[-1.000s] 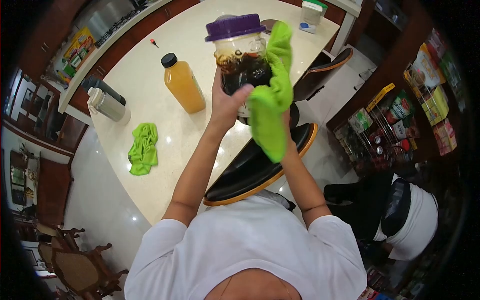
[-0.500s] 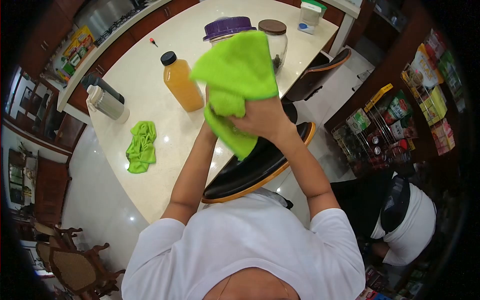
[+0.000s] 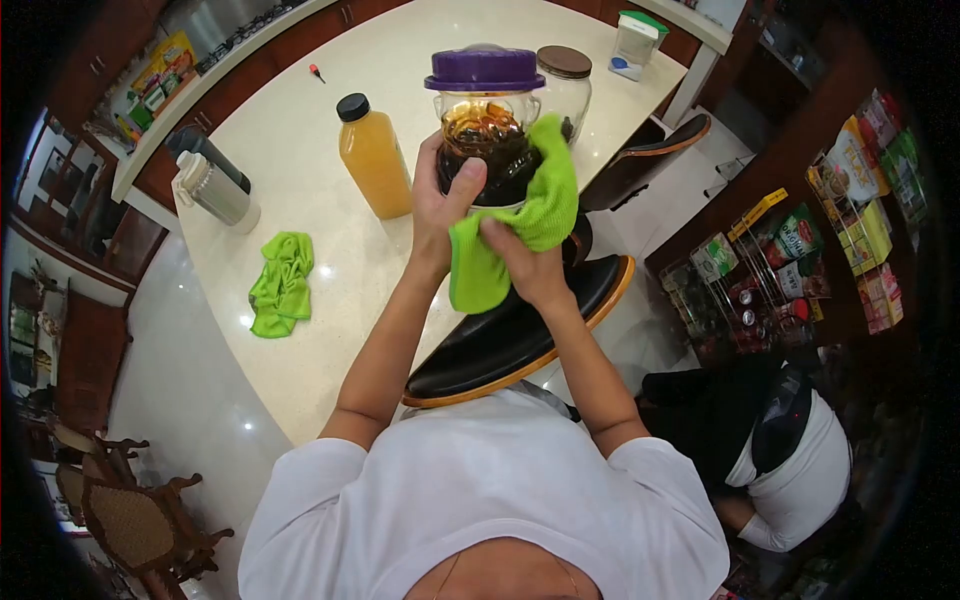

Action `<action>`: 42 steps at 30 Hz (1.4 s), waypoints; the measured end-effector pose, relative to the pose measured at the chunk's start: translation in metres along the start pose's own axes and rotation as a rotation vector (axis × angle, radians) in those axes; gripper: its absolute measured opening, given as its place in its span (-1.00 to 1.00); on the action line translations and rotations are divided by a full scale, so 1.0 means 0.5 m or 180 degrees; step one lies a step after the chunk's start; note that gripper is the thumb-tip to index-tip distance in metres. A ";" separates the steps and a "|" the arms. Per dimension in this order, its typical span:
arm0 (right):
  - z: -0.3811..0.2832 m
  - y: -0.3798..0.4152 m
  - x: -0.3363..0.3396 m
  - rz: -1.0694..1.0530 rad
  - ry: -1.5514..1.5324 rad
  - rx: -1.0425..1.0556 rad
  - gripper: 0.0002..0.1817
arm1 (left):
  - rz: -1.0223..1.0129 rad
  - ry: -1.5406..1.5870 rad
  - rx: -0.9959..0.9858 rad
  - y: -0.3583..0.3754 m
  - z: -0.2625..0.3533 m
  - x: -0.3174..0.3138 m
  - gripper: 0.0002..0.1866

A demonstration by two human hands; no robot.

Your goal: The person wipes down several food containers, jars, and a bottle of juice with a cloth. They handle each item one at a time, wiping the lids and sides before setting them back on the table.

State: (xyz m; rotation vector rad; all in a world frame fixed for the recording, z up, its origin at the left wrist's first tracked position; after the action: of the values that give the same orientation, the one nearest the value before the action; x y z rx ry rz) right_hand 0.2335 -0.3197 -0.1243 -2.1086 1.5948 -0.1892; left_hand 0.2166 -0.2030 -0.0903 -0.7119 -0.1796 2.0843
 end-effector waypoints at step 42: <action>0.052 0.002 0.242 0.1290 0.0762 -0.0023 -0.58 | 0.0292 -0.1709 -0.0381 -0.086 -0.373 -0.021 0.01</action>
State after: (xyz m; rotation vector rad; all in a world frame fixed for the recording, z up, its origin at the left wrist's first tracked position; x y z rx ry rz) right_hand 0.2801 -0.4252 -0.1689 -1.7704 2.1257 -0.3056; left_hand 0.3547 -0.2114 -0.2232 -0.2149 -0.5823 2.3292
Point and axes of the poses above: each hand's wrist, its own y-axis away from the middle knuckle, its own x-axis out of the back of the hand, z = x × y, the point moved 3 cm from there along -y, towards the middle knuckle, and after that the axes turned 11 degrees about z, right-handed, at the moved point
